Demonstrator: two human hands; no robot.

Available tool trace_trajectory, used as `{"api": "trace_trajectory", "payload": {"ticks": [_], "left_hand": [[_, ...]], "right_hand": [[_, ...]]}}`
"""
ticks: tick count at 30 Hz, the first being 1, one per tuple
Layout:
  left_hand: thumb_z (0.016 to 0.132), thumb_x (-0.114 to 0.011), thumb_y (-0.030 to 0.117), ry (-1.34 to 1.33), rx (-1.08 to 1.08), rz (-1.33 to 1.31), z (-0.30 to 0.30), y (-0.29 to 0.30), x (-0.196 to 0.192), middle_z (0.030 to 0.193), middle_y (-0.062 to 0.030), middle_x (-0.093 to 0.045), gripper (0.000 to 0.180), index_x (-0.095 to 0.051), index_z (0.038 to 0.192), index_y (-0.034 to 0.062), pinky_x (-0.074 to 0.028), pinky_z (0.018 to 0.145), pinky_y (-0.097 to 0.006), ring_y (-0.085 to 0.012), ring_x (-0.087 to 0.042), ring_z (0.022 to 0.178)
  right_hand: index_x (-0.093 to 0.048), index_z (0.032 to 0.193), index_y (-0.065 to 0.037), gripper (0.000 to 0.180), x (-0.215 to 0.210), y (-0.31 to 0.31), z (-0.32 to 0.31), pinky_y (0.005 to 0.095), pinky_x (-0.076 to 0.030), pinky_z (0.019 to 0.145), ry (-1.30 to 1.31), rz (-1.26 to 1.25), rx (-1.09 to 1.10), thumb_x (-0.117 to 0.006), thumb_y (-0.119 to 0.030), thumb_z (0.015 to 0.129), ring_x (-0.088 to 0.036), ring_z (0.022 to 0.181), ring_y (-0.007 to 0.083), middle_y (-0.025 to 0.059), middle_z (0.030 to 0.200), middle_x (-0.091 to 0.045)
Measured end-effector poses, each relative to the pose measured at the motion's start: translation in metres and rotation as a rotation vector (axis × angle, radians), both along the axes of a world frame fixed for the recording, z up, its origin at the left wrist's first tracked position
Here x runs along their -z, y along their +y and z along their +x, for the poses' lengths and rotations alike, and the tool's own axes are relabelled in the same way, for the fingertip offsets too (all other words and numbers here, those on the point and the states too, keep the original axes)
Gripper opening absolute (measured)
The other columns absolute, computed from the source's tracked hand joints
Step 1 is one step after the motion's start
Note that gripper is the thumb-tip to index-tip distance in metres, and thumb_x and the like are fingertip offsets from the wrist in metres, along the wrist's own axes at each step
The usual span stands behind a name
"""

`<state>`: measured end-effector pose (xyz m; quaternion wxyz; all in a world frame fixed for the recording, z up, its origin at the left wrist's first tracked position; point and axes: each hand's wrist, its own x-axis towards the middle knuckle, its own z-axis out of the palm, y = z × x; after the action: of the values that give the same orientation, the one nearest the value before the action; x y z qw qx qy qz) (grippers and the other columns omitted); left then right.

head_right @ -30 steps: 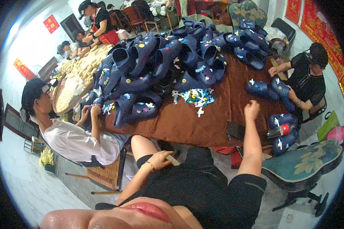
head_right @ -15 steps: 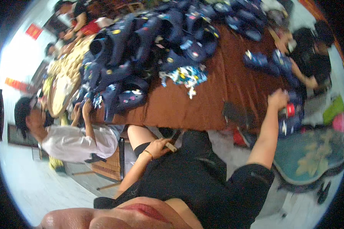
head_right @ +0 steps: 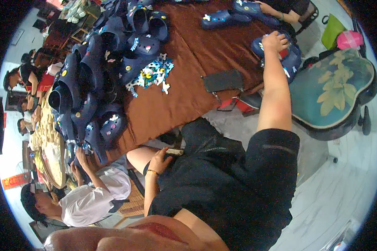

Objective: Attach small decorative charms into the holes of foam clogs/sandals.

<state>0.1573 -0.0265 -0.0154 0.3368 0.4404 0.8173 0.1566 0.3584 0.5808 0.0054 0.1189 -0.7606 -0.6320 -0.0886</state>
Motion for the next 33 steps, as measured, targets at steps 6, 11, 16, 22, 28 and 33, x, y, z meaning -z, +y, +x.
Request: {"api": "trace_trajectory", "payload": {"ticks": [6,11,16,22,28,33], "left_hand": [[0.075,-0.061,0.021,0.09,0.043,0.084,0.003,-0.01,0.019,0.099,-0.0201,-0.058,0.045,-0.049,0.116,0.0062,-0.045,0.081,-0.041,-0.0356,-0.055,0.093],[0.075,-0.061,0.022,0.097,0.02,0.063,0.003,-0.001,0.019,0.098,-0.0183,-0.058,0.043,-0.05,0.114,0.0074,-0.045,0.08,-0.041,-0.0342,-0.055,0.093],[0.075,-0.06,0.023,0.071,-0.014,-0.032,0.007,-0.003,0.009,0.099,-0.017,-0.059,0.042,-0.05,0.113,0.0077,-0.045,0.081,-0.04,-0.0322,-0.055,0.094],[0.076,-0.059,0.028,0.092,-0.059,-0.078,0.017,-0.028,0.027,0.102,-0.0181,-0.057,0.043,-0.05,0.113,0.0085,-0.045,0.079,-0.043,-0.0338,-0.055,0.094],[0.078,-0.057,0.026,0.001,-0.122,-0.021,0.014,-0.041,0.013,0.104,-0.0188,-0.057,0.042,-0.05,0.115,0.0081,-0.044,0.083,-0.04,-0.0343,-0.054,0.097],[0.079,-0.055,0.021,-0.029,-0.285,0.126,0.0,-0.05,0.016,0.103,-0.0209,-0.057,0.037,-0.051,0.111,0.0017,-0.043,0.083,-0.04,-0.0347,-0.054,0.097]], "right_hand": [[-0.043,0.121,-0.009,0.055,-0.004,0.008,-0.05,0.0482,-0.035,0.094,0.178,-0.077,-0.309,-0.06,-0.037,0.077,-0.036,0.119,0.0344,0.015,0.13,-0.038],[-0.044,0.119,-0.007,0.055,0.009,0.01,-0.117,0.0477,-0.039,0.09,0.274,-0.036,-0.491,-0.062,-0.034,0.075,-0.04,0.116,0.0362,0.0164,0.126,-0.042],[-0.054,0.108,0.001,0.054,0.017,-0.027,-0.234,0.0421,-0.043,0.084,0.493,-0.064,-0.881,-0.062,-0.038,0.071,-0.055,0.097,0.0356,0.025,0.101,-0.058],[-0.06,0.098,0.005,0.05,0.057,-0.083,-0.329,0.039,-0.047,0.075,0.575,-0.434,-0.934,-0.057,-0.041,0.077,-0.061,0.087,0.0327,0.0228,0.091,-0.062],[-0.057,0.065,0.005,0.049,0.107,-0.066,-0.372,0.0352,-0.041,0.039,0.738,-0.437,-0.763,-0.06,-0.043,0.077,-0.053,0.04,0.0228,0.0122,0.051,-0.054],[-0.061,0.08,0.006,0.05,0.093,-0.084,-0.401,0.0346,-0.048,0.048,0.737,-0.588,-0.669,-0.06,-0.044,0.075,-0.062,0.059,0.0249,0.0168,0.077,-0.062]]}}
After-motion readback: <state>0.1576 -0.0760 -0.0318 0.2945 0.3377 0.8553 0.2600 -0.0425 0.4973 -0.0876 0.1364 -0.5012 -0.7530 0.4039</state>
